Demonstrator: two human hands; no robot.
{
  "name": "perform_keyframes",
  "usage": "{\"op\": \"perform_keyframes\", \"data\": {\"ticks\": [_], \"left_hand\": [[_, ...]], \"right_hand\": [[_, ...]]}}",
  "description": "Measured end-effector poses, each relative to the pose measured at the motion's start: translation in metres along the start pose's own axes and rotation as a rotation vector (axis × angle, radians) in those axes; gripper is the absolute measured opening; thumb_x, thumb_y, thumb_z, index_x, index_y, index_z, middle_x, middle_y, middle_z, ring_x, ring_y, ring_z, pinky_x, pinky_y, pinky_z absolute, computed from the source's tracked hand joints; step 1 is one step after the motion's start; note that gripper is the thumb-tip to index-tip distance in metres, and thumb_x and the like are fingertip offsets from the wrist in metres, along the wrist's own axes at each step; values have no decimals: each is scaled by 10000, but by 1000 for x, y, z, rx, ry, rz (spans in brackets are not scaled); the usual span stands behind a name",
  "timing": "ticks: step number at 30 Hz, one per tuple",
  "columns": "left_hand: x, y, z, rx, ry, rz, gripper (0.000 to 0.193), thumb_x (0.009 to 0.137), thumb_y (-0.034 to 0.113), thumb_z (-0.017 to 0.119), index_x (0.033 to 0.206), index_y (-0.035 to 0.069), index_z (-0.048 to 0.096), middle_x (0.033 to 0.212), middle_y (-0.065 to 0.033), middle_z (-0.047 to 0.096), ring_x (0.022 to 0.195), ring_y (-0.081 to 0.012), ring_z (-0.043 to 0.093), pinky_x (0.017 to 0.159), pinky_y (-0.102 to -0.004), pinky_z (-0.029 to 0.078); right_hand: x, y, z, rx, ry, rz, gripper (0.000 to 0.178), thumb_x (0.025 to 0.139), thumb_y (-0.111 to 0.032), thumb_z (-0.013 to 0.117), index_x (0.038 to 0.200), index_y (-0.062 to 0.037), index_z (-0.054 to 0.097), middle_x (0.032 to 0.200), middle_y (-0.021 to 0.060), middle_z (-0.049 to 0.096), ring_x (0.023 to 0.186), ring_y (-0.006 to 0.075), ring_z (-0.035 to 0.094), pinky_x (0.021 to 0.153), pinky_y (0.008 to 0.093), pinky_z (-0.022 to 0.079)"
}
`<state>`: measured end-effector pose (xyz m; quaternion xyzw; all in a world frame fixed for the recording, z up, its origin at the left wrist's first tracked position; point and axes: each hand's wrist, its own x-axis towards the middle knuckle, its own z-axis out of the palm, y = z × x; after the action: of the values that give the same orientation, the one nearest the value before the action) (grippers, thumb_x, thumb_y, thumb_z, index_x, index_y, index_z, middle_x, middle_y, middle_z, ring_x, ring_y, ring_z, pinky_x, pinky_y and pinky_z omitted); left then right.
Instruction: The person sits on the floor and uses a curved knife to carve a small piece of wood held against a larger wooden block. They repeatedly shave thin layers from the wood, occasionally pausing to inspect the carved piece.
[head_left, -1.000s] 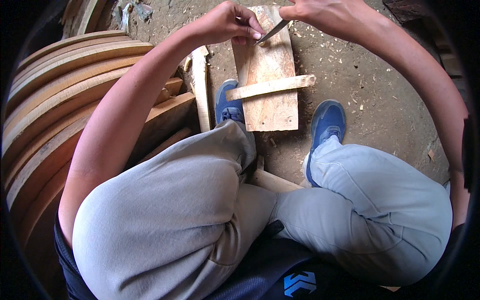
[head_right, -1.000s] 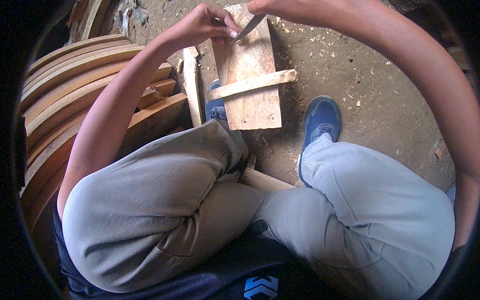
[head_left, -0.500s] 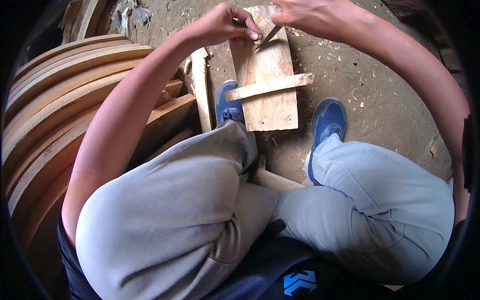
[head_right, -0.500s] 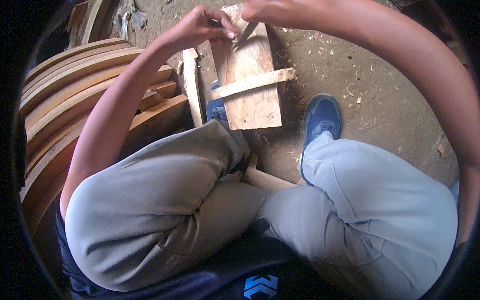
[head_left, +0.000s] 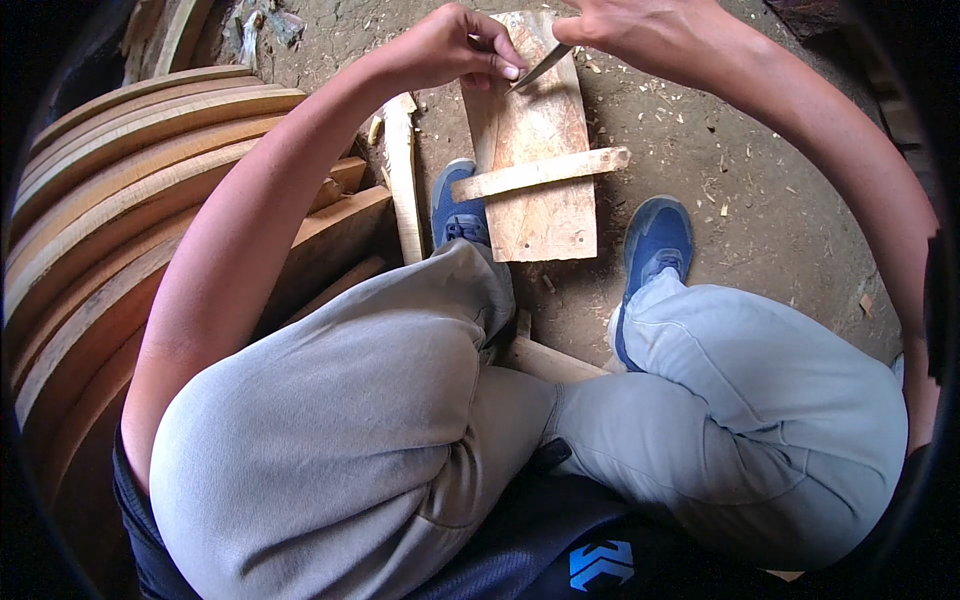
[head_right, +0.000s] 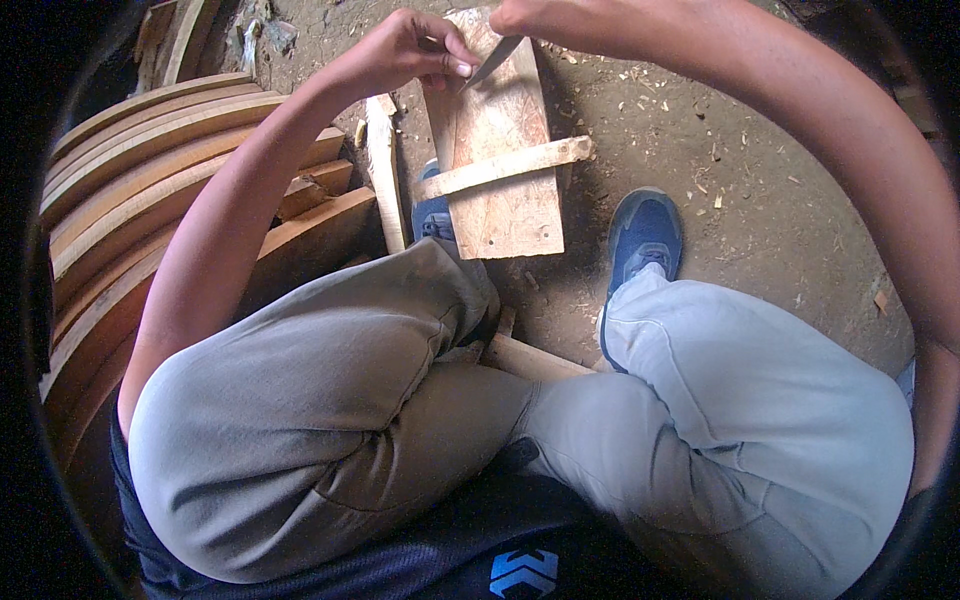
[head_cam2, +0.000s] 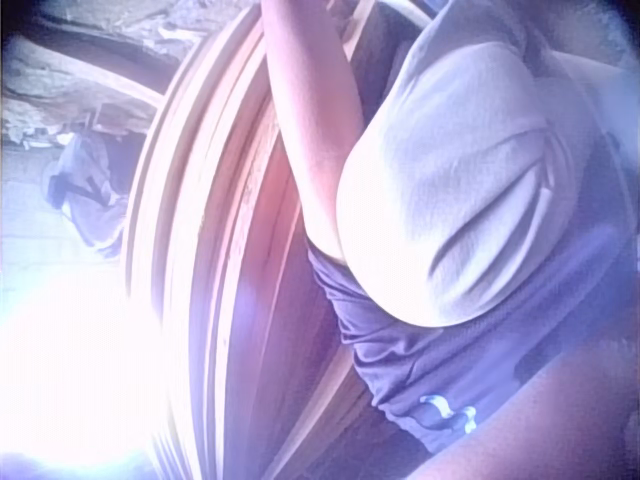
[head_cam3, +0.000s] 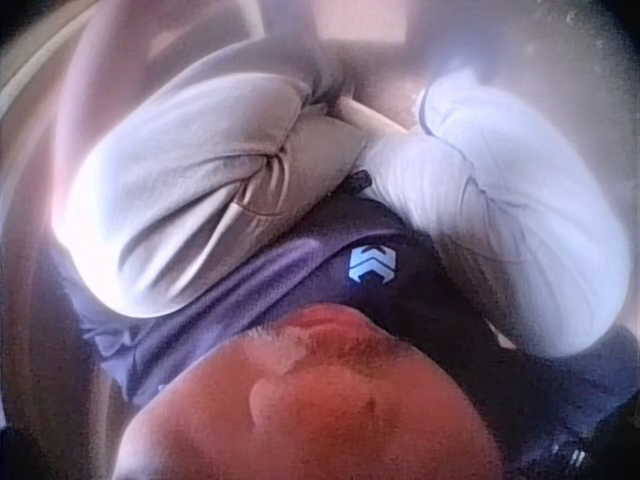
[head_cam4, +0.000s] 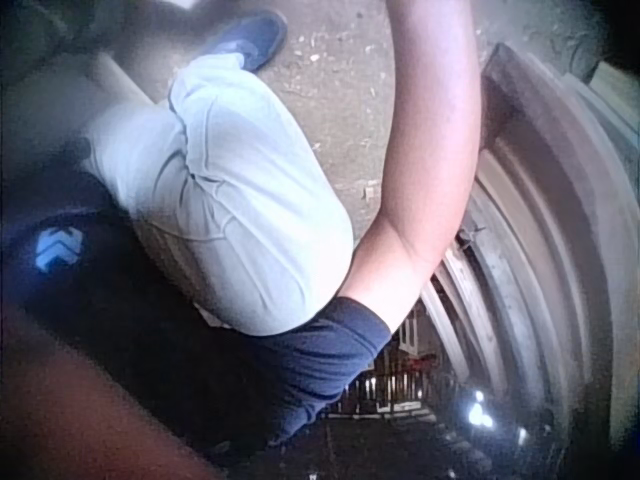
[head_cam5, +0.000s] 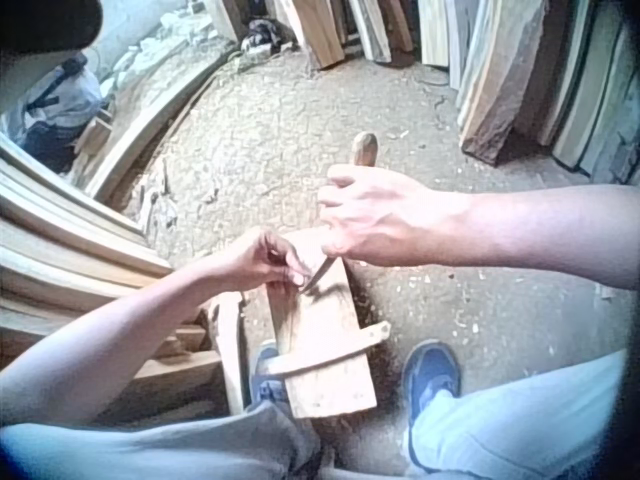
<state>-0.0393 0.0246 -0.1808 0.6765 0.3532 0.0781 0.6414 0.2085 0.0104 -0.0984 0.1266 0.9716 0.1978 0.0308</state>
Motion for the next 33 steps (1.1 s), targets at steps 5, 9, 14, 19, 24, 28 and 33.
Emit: {"op": "perform_keyframes", "data": {"ticks": [5, 9, 14, 19, 24, 28, 33], "left_hand": [[-1, 0, -1, -3, -6, -64, 55, 870, 79, 765, 863, 27, 750, 802, -22, 735, 693, -67, 639, 605, -230, 510], [-1, 2, -1, -16, -19, -59, 61, 875, 87, 762, 858, 31, 750, 781, -18, 728, 673, -64, 628, 587, -228, 498], [-1, 3, 0, -6, -13, -75, 68, 879, 95, 762, 855, 33, 749, 758, -12, 718, 652, -60, 616, 576, -225, 492], [-1, 2, -1, 32, -24, -41, 70, 879, 93, 762, 863, 26, 748, 755, -15, 717, 651, -63, 620, 573, -228, 495], [-1, 0, -2, 15, -23, -27, 43, 886, 63, 741, 876, 21, 743, 752, -25, 716, 669, -71, 637, 585, -231, 507], [0, -4, -2, -15, -42, -3, 36, 898, 44, 718, 886, 21, 741, 757, -30, 717, 688, -82, 654, 601, -233, 520], [-1, -12, -2, 202, 12, 5, 87, 909, 133, 718, 940, 58, 748, 820, -9, 717, 756, -79, 664, 676, -254, 556]], "right_hand": [[-2, -2, 0, 24, 45, 4, 92, 813, -214, 587, 779, -189, 669, 818, 10, 653, 901, 186, 604, 881, 353, 414], [-2, -3, -3, 20, -10, 28, 95, 816, -212, 585, 781, -190, 671, 813, 17, 652, 898, 192, 603, 881, 353, 419], [-3, -2, -5, -11, -30, 32, 102, 822, -207, 578, 781, -190, 670, 807, 28, 649, 893, 196, 603, 885, 351, 422], [-4, -5, -4, -26, -10, 52, 103, 813, -215, 584, 765, -184, 670, 808, 34, 653, 881, 194, 604, 884, 353, 422], [-3, -13, -5, -35, -32, 76, 113, 796, -232, 592, 740, -176, 674, 801, 39, 653, 874, 197, 602, 868, 347, 415], [1, -15, -10, -107, -61, 57, 127, 790, -242, 597, 739, -164, 683, 795, 25, 651, 882, 188, 598, 864, 347, 405], [8, -17, -14, -120, -118, 7, 134, 799, -244, 599, 788, -143, 687, 806, 9, 651, 887, 176, 593, 864, 359, 400]]}}
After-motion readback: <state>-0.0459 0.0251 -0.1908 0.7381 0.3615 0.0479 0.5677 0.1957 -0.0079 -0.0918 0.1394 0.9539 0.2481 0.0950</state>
